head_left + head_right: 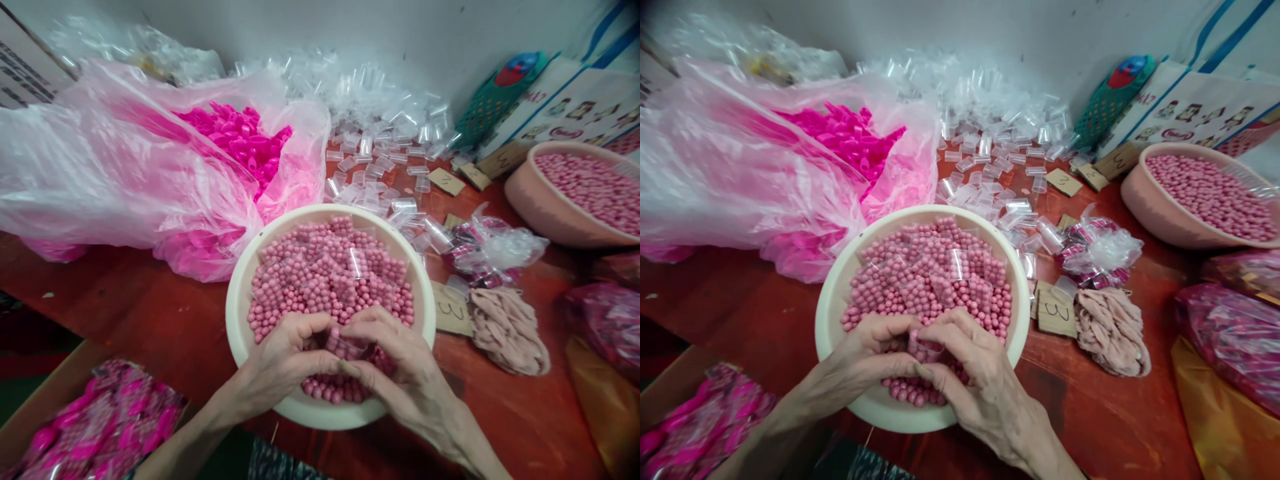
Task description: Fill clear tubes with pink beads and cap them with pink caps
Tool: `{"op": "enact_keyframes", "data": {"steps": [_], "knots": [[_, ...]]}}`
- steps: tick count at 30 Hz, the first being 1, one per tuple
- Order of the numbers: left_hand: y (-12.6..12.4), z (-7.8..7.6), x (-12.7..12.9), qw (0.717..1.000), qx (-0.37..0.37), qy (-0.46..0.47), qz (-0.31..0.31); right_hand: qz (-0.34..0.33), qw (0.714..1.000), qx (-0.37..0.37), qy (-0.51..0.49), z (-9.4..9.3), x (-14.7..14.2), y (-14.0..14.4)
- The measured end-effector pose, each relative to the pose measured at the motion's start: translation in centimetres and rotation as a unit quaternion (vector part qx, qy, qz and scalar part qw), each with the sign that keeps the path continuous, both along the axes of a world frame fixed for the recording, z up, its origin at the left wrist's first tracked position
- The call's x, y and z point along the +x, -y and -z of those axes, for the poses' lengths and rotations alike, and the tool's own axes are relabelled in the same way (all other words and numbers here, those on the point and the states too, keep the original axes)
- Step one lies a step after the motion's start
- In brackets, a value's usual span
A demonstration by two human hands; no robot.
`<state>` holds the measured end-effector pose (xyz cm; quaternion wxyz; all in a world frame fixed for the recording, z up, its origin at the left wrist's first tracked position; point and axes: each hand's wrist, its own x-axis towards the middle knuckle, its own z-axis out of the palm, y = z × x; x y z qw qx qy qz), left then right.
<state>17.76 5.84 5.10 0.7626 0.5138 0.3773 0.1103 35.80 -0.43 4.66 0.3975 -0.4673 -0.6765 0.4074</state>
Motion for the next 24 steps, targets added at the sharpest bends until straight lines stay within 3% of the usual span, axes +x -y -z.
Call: {"op": "enact_keyframes", "data": {"steps": [10,15,20,22,24], "knots": [[-0.2,-0.6,0.1,0.988,0.143,-0.038,0.036,-0.003,0.997,-0.069,-0.021,0.0,0.2,-0.1],[-0.1,-0.7,0.0,0.996,0.078,-0.032,0.038,0.031,0.984,-0.135,-0.114,0.2,0.6,-0.1],[-0.3,-0.3,-0.4,0.999,-0.023,0.031,-0.007,0.075,0.944,-0.214,-0.241,0.7,0.3,0.0],[-0.3,-0.2,-0.5,0.995,-0.060,0.067,-0.036,0.115,0.941,-0.201,-0.246,0.8,0.2,0.1],[-0.2,-0.3,-0.4,0.991,-0.073,0.090,-0.068,0.146,0.960,-0.151,-0.185,0.9,0.2,0.2]]}}
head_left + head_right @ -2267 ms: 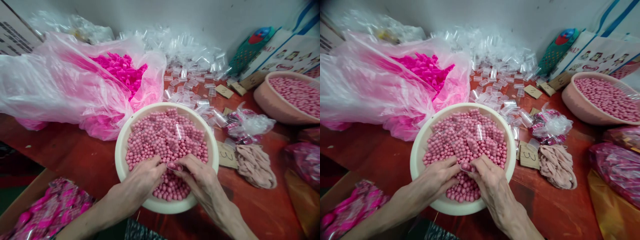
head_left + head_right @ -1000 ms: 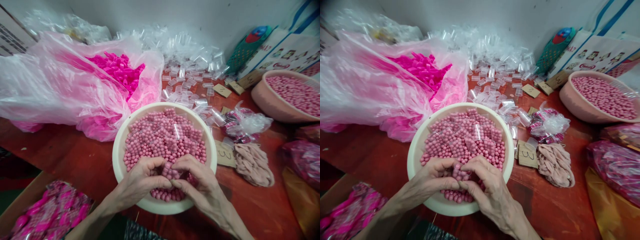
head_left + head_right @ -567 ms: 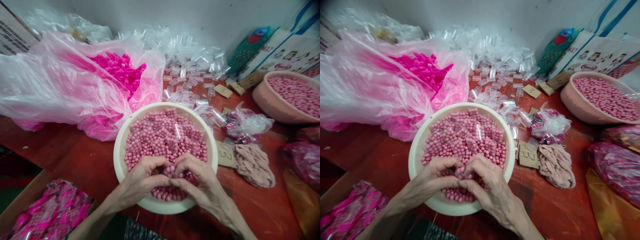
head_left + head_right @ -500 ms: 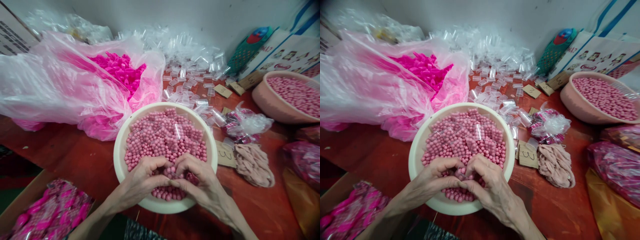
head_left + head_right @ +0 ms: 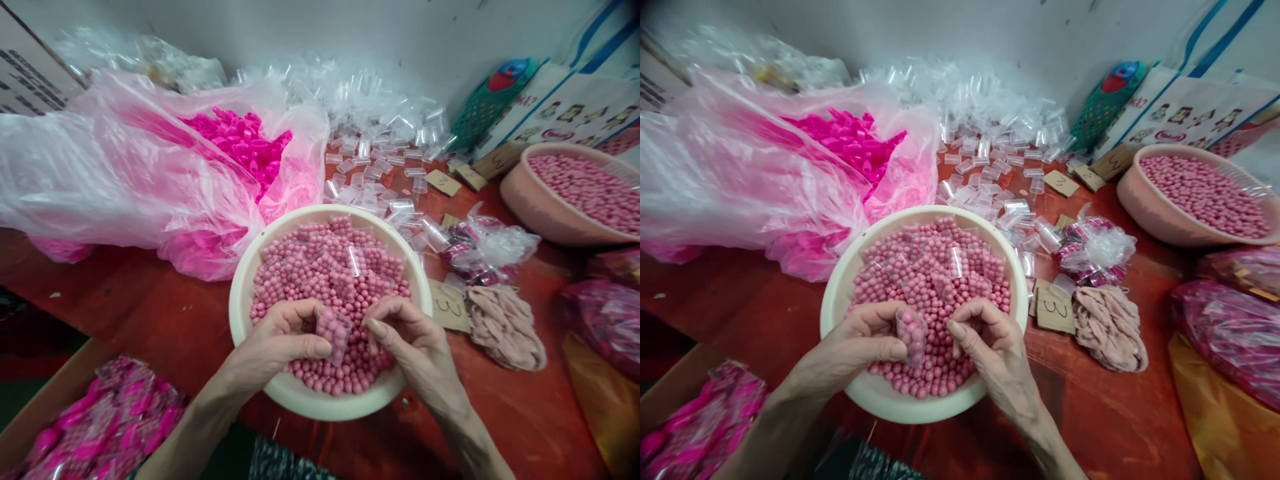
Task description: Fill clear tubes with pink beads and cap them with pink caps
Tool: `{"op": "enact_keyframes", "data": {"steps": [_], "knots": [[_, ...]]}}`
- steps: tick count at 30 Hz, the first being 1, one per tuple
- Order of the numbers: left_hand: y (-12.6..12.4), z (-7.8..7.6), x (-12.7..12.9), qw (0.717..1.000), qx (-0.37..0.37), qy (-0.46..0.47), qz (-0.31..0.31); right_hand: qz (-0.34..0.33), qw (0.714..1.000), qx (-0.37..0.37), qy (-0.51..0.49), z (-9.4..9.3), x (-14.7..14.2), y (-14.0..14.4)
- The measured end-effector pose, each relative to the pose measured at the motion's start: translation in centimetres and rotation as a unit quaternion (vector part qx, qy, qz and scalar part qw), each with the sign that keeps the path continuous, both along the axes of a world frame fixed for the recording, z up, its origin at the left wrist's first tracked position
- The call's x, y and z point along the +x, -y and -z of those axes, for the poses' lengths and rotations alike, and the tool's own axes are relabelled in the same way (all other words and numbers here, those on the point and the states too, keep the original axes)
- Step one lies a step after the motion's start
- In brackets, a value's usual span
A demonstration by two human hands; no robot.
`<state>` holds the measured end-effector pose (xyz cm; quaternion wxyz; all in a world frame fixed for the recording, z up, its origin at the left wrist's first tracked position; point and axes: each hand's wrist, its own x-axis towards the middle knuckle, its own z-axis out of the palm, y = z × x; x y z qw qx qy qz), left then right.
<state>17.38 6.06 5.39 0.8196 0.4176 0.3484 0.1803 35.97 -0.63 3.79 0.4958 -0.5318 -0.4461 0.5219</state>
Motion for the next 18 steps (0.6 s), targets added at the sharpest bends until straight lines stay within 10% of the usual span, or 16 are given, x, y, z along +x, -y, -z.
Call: {"op": "enact_keyframes", "data": {"steps": [6,18], "knots": [[0.2,0.1,0.2,0.999,0.033,-0.023,-0.027,0.014,0.960,0.138,0.241,-0.4,-0.1,0.7],[0.2,0.6,0.1,0.977,0.189,-0.089,0.040,-0.126,0.948,0.193,0.220,-0.4,-1.2,0.0]]}}
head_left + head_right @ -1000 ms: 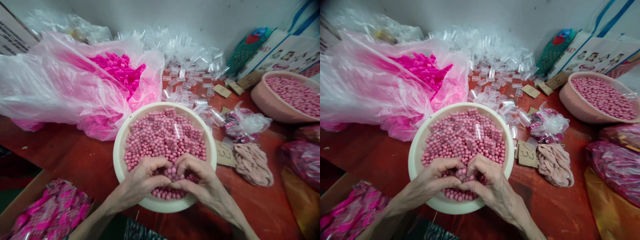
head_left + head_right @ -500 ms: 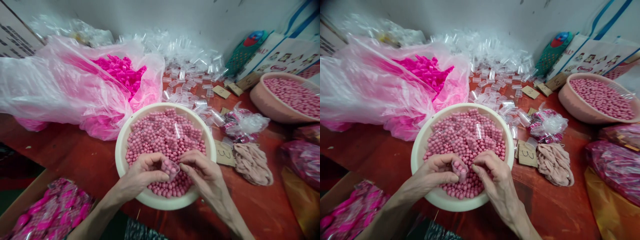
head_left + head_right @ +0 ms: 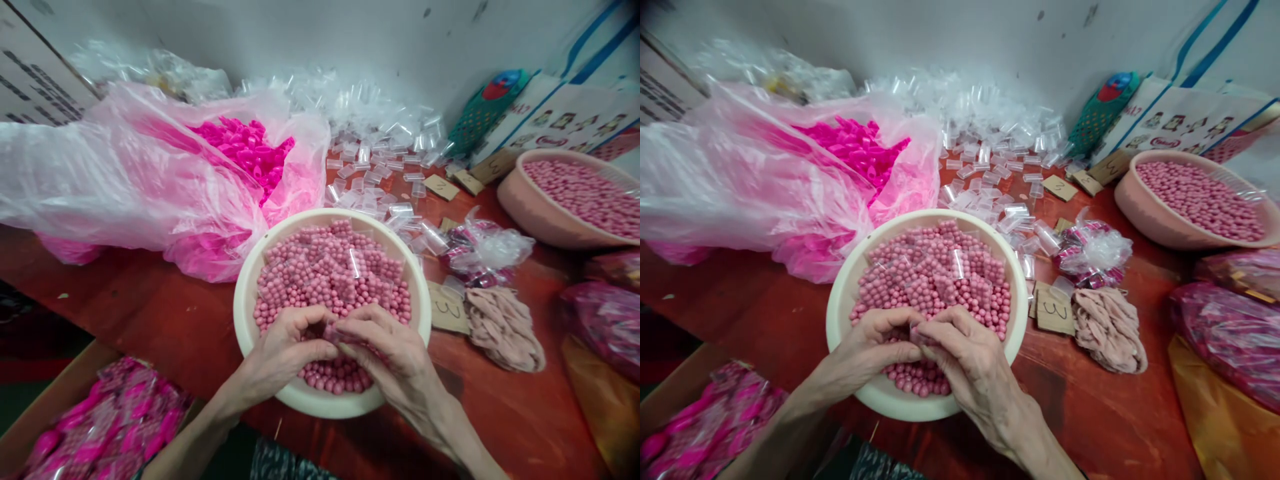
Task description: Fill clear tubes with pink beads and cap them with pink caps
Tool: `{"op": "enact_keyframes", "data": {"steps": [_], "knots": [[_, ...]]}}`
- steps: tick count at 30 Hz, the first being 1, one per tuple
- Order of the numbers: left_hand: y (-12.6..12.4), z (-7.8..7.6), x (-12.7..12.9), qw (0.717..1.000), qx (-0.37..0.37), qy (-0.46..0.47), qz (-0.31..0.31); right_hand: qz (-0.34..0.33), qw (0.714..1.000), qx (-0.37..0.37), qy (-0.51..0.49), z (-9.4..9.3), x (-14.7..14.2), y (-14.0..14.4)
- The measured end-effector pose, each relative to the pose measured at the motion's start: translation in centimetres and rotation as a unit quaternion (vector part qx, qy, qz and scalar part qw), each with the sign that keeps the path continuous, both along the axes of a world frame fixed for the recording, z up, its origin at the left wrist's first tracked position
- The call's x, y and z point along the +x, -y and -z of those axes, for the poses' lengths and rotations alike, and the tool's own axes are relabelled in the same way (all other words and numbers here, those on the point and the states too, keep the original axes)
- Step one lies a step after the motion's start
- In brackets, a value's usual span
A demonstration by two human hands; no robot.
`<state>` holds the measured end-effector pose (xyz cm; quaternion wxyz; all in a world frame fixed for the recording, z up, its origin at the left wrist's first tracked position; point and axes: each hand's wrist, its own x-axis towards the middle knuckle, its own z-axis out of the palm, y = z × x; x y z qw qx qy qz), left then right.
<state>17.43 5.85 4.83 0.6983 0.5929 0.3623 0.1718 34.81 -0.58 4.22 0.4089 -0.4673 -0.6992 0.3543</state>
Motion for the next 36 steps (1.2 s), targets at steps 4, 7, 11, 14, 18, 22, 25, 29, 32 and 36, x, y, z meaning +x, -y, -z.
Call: {"op": "enact_keyframes", "data": {"steps": [4,7,11,14,18,22,25,29,32,36], "knots": [[0.0,-0.4,0.0,0.996,0.048,-0.047,0.057,-0.057,0.994,-0.071,0.057,-1.0,0.8,-0.2],[0.1,-0.6,0.1,0.995,0.035,-0.053,0.078,-0.079,0.989,-0.102,0.079,-1.5,1.3,-0.6],[0.1,-0.3,-0.1,0.998,-0.007,-0.023,0.051,-0.079,0.989,-0.123,0.002,-1.2,1.5,-1.1],[0.0,0.0,-0.2,0.998,-0.062,-0.006,0.010,-0.006,0.983,-0.144,-0.114,-0.7,1.6,-1.1],[0.0,0.0,-0.2,0.988,-0.136,0.040,-0.066,0.082,0.976,-0.147,-0.137,-0.1,1.7,-0.7],[0.0,0.1,-0.3,0.987,-0.112,0.011,-0.112,0.104,0.993,-0.058,0.001,0.2,1.5,-0.3],[0.0,0.7,-0.8,0.988,-0.013,-0.037,-0.151,0.086,0.994,-0.050,0.035,0.3,1.2,-0.1],[-0.3,1.2,-1.9,0.952,0.174,-0.149,-0.201,0.054,0.994,-0.058,0.074,0.8,1.0,0.1],[-0.8,1.3,-2.3,0.918,0.249,-0.233,-0.205,0.042,0.987,-0.084,0.132,1.3,0.6,0.2],[-1.2,1.5,-2.0,0.907,0.284,-0.254,-0.177,0.050,0.966,-0.085,0.240,1.9,-0.1,0.5]]}}
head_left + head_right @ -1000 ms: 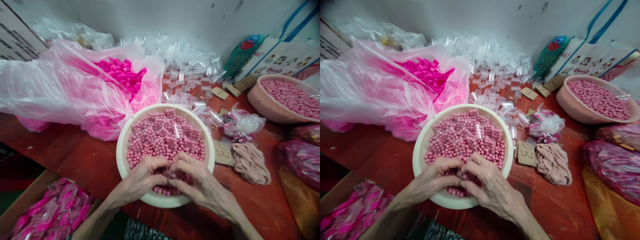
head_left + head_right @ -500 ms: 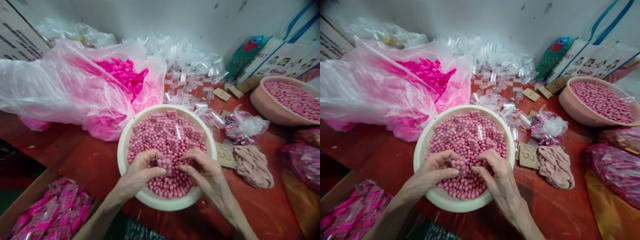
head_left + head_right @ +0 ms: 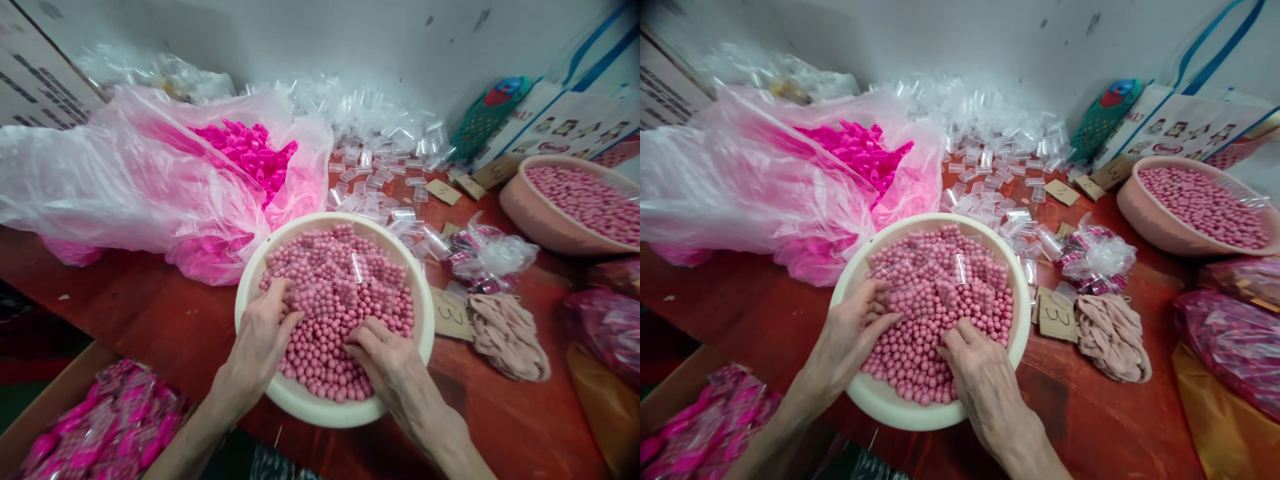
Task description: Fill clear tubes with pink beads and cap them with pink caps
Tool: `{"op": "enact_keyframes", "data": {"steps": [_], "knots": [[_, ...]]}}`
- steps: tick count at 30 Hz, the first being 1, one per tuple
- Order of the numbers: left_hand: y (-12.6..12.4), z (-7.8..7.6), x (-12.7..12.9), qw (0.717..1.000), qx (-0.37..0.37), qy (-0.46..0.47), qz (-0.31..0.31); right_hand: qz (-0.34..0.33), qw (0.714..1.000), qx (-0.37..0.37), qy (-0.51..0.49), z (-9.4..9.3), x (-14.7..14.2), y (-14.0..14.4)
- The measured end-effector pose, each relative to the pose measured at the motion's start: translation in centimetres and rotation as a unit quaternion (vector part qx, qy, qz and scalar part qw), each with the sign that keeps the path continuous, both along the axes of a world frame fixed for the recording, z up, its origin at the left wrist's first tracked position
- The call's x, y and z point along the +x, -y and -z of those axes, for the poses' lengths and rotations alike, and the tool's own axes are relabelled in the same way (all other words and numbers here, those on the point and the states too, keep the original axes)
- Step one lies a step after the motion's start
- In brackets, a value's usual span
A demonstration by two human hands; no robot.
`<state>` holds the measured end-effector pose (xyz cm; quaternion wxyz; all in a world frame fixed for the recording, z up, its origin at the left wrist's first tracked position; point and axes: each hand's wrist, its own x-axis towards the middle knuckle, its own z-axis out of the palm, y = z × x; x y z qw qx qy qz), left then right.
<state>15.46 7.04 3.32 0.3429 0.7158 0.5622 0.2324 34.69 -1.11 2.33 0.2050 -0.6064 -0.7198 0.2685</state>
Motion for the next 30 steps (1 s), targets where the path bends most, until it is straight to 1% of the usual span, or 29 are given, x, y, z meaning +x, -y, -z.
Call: {"op": "enact_keyframes", "data": {"steps": [2,6,10,14,18,21,23,26,30], "knots": [[-0.1,0.2,0.2,1.000,0.019,-0.010,0.020,0.002,0.999,0.016,0.031,0.1,-0.2,0.1],[-0.2,0.5,0.2,0.996,0.057,-0.043,0.057,0.002,0.998,0.039,0.039,0.3,-0.3,0.3],[0.0,0.4,0.1,0.986,0.116,-0.094,0.077,0.014,0.996,0.086,-0.006,0.4,-0.3,0.7],[0.2,0.0,0.4,0.977,0.137,-0.144,0.078,0.024,0.988,0.147,-0.048,0.4,-0.3,1.4],[0.4,-0.1,0.6,0.976,0.162,-0.139,0.050,0.037,0.982,0.175,-0.059,0.6,-0.3,1.9],[0.7,-0.2,0.2,0.977,0.187,-0.099,0.028,0.042,0.982,0.174,-0.057,0.7,-0.4,1.9],[0.9,-0.4,-0.4,0.979,0.191,-0.065,0.006,0.043,0.983,0.173,-0.053,0.8,-0.4,1.8],[1.1,-0.9,-1.7,0.981,0.187,-0.029,-0.052,0.044,0.981,0.181,-0.048,0.8,-0.5,1.8],[0.6,-1.4,-3.8,0.972,0.195,-0.012,-0.131,0.042,0.978,0.199,-0.041,0.9,-0.4,1.8]]}}
